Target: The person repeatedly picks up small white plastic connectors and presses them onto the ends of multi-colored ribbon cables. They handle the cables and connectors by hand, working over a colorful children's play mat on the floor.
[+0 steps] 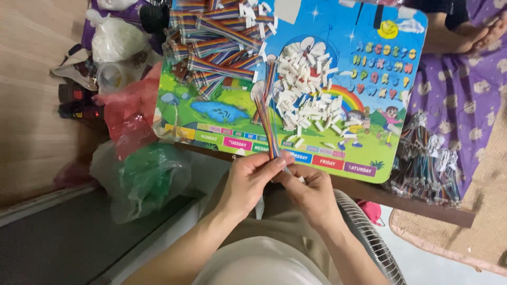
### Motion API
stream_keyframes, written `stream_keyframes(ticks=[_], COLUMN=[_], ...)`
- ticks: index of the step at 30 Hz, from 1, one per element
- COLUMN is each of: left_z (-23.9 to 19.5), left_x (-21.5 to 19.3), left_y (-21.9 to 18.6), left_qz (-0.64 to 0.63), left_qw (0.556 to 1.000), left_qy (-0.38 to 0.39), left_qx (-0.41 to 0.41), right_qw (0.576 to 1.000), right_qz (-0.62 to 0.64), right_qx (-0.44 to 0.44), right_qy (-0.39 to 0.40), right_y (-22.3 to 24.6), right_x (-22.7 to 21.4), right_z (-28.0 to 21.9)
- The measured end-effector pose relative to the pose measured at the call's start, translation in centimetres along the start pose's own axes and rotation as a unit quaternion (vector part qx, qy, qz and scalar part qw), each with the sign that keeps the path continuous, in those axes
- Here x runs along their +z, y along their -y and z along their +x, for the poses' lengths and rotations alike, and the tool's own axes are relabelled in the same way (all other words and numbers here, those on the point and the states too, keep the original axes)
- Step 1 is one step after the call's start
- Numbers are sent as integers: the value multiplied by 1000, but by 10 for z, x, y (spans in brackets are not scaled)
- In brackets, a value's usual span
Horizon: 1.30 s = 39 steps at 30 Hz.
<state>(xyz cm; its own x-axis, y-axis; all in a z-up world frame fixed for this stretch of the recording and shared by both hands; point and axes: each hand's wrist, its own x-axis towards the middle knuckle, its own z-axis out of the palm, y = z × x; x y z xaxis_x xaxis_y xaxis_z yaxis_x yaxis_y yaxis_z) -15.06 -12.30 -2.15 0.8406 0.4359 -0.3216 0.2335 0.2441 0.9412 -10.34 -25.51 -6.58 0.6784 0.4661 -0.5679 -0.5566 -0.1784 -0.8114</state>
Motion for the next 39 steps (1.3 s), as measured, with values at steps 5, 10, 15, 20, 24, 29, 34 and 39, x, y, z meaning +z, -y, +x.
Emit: stream_keyframes(ticks=[5, 10, 15, 20, 24, 29, 34, 39], left_z=[15, 44, 38, 45, 49, 45, 45, 51], left_x=[-2, -41, -34, -22, -4, 12, 28, 23], left_y=[-1, -13, -8, -21, -38, -51, -31, -46], left_qz=[-35, -167, -225, -209, -96, 7, -16, -68], left_qw=[997, 973, 967, 968, 989, 973, 956, 940], left_qy=[-28, -17, -56, -15, 53, 230, 280, 308], left_qx=[-69, -156, -106, -141, -95, -7, -89, -130], right_qw=[1000, 997, 998, 995, 981, 999, 987, 972], right_qz=[-1, -1, 11, 37, -33, -6, 136, 222], right_qx=[-15, 49, 46, 72, 109, -22, -79, -65], right_qy=[23, 63, 46, 58, 158, 32, -44, 32], right_y=[1, 20, 5, -3, 14, 46, 84, 70], right_x=[-1, 6, 0, -20, -39, -59, -42, -58], right_z=[8, -2, -7, -22, -22, 2, -2, 3])
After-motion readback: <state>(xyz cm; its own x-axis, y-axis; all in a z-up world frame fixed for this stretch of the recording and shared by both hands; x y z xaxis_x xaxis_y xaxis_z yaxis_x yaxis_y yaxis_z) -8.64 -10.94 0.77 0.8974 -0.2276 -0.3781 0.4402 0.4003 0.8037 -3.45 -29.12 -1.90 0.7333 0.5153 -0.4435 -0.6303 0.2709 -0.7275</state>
